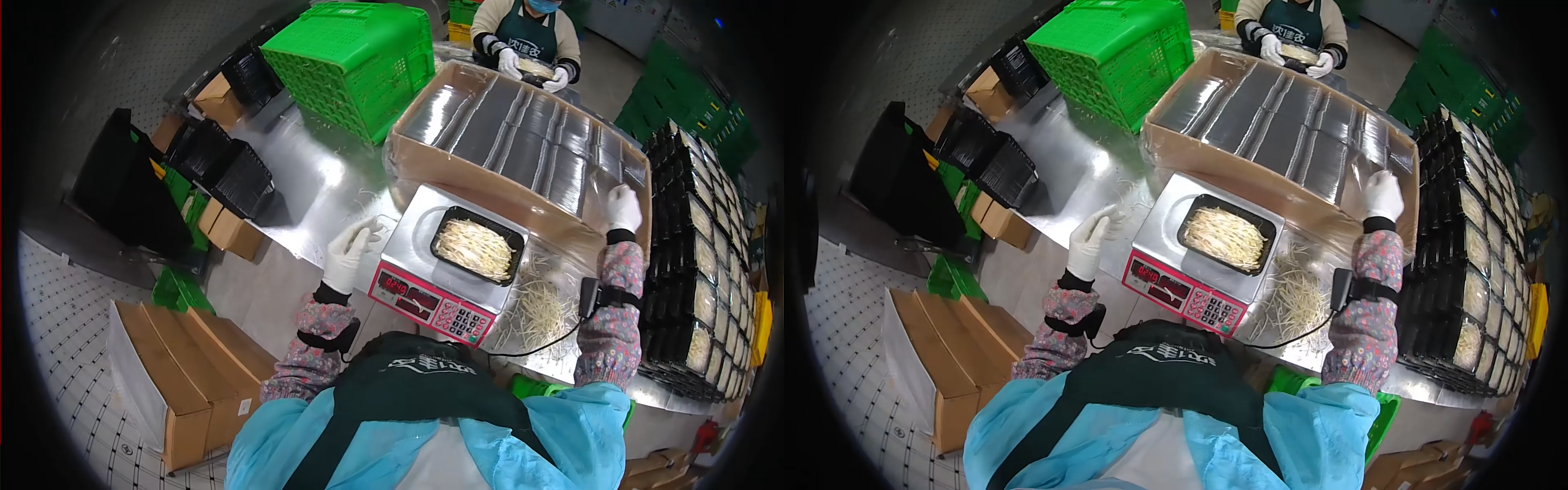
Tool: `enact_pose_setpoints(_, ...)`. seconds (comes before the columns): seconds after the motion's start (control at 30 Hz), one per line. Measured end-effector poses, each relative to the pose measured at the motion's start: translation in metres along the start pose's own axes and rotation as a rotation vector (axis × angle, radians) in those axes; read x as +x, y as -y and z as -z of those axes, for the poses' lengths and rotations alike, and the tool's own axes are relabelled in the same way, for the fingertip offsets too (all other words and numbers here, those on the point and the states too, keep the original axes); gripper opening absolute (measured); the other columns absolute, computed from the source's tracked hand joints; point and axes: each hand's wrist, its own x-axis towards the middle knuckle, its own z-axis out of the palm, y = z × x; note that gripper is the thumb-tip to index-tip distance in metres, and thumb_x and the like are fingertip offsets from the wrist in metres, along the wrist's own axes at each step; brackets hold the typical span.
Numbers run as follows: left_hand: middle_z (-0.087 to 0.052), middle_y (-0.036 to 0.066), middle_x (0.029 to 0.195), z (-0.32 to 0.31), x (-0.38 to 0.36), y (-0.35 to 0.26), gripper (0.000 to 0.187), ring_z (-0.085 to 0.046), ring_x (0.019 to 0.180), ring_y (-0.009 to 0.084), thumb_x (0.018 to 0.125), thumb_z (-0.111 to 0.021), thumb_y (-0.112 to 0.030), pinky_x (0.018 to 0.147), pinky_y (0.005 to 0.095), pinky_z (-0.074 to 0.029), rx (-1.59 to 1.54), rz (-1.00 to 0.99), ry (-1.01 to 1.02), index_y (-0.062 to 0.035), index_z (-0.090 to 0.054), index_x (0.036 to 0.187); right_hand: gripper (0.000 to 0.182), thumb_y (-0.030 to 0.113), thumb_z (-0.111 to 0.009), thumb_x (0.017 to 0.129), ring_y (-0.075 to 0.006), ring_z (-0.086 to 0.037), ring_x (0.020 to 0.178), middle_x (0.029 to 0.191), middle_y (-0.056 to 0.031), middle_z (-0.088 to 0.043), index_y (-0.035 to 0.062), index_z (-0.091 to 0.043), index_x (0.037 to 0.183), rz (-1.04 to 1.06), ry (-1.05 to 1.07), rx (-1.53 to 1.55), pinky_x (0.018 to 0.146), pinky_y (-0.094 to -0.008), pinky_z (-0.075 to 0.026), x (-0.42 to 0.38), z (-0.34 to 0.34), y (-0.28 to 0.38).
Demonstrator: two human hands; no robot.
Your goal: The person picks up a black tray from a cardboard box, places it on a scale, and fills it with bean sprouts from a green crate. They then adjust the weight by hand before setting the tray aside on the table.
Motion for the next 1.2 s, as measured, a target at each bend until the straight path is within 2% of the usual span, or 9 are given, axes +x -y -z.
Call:
enact_pose_setpoints(0.23,-0.066,0.019,0.106,-0.015,0.033,-0.019,0.074,-0.068,0.076,0.0208,0.096,-0.041,-0.058,0.047,0.0210,-0.049,-0.595,0.241,0.357,0.0045,-0.042,0.135,0.014,-0.001,-0.060,0.088,-0.0190,-0.060,0.093,0.102,-0.0055,-0.064,0.0010,-0.064,0.102,0.568,-0.051,1.303,0.084,-0.0299,-0.048,-0.095,0.149,0.079)
enact_pose_setpoints(0.4,-0.065,0.018,0.106,-0.044,0.050,-0.044,0.065,-0.066,0.075,0.0193,0.096,-0.048,-0.046,0.046,0.0224,-0.051,-0.961,0.445,0.625,0.0063,-0.041,0.134,0.028,0.012,-0.072,0.078,-0.0293,-0.059,0.103,0.107,-0.0099,-0.066,0.0059,-0.069,0.105,1.309,0.311,1.001,0.092,-0.0404,-0.046,-0.167,0.152,0.115)
enact_pose_setpoints(0.53,-0.065,0.015,0.109,-0.063,0.044,-0.015,0.048,-0.064,0.071,0.0145,0.092,-0.047,-0.004,0.053,0.0215,-0.051,-0.455,0.217,0.460,0.0043,-0.036,0.139,0.039,0.014,-0.067,0.086,-0.0304,-0.040,0.132,0.139,-0.0143,-0.049,0.0090,-0.063,0.124,0.841,0.813,1.210,0.109,-0.0429,-0.031,-0.183,0.110,0.073)
enact_pose_setpoints(0.67,-0.066,0.016,0.108,-0.102,0.034,0.016,0.050,-0.064,0.074,0.0159,0.090,-0.050,0.001,0.063,0.0248,-0.053,-0.311,0.087,0.431,-0.0019,-0.039,0.139,0.048,0.015,-0.061,0.092,-0.0169,-0.059,0.107,0.121,-0.0080,-0.063,0.0040,-0.049,0.137,0.155,0.847,1.154,0.089,-0.0311,-0.047,-0.220,0.057,0.068)
enact_pose_setpoints(0.73,-0.067,0.013,0.105,-0.127,0.065,0.073,0.051,-0.065,0.084,0.0213,0.088,-0.053,-0.001,0.076,0.0310,-0.052,0.205,-0.528,0.240,-0.0044,-0.042,0.138,0.045,0.019,-0.061,0.092,-0.0216,-0.067,0.092,0.104,-0.0098,-0.069,0.0062,-0.051,0.134,0.198,0.658,0.863,0.079,-0.0358,-0.050,-0.219,0.030,0.071)
enact_pose_setpoints(0.87,-0.065,0.011,0.109,-0.133,0.093,0.047,0.050,-0.062,0.101,0.0269,0.089,-0.057,-0.007,0.093,0.0371,-0.046,0.586,-0.542,0.246,-0.0070,-0.044,0.138,0.038,0.036,-0.054,0.094,-0.0383,-0.065,0.089,0.093,-0.0204,-0.068,0.0110,-0.059,0.122,0.365,0.340,0.430,0.080,-0.0487,-0.050,-0.207,-0.005,0.080)
enact_pose_setpoints(1.0,-0.069,0.012,0.103,-0.127,0.115,0.106,0.039,-0.064,0.095,0.0239,0.090,-0.062,-0.017,0.084,0.0338,-0.049,0.304,-0.128,0.272,-0.0036,-0.056,0.126,0.037,0.035,-0.056,0.093,-0.0346,-0.066,0.093,0.098,-0.0196,-0.068,0.0064,-0.062,0.115,0.170,0.358,0.640,0.084,-0.0434,-0.049,-0.210,-0.036,0.086)
enact_pose_setpoints(1.13,-0.068,0.006,0.090,-0.127,0.107,0.094,0.018,-0.064,0.083,0.0159,0.085,-0.068,-0.009,0.074,0.0276,-0.051,0.024,0.126,0.289,0.0006,-0.067,0.100,0.015,0.013,-0.066,0.089,-0.0075,-0.058,0.074,0.082,-0.0008,-0.066,-0.0003,-0.064,0.095,-0.186,0.562,1.383,0.068,-0.0232,-0.047,-0.213,-0.088,0.079)
enact_pose_setpoints(1.2,-0.066,0.006,0.076,-0.127,0.106,0.090,0.014,-0.063,0.066,0.0149,0.084,-0.069,-0.010,0.062,0.0279,-0.051,-0.371,0.453,0.289,0.0019,-0.068,0.092,0.011,0.013,-0.067,0.089,-0.0075,-0.058,0.073,0.082,-0.0010,-0.065,0.0033,-0.063,0.090,-0.235,0.552,1.382,0.068,-0.0233,-0.046,-0.215,-0.091,0.076)
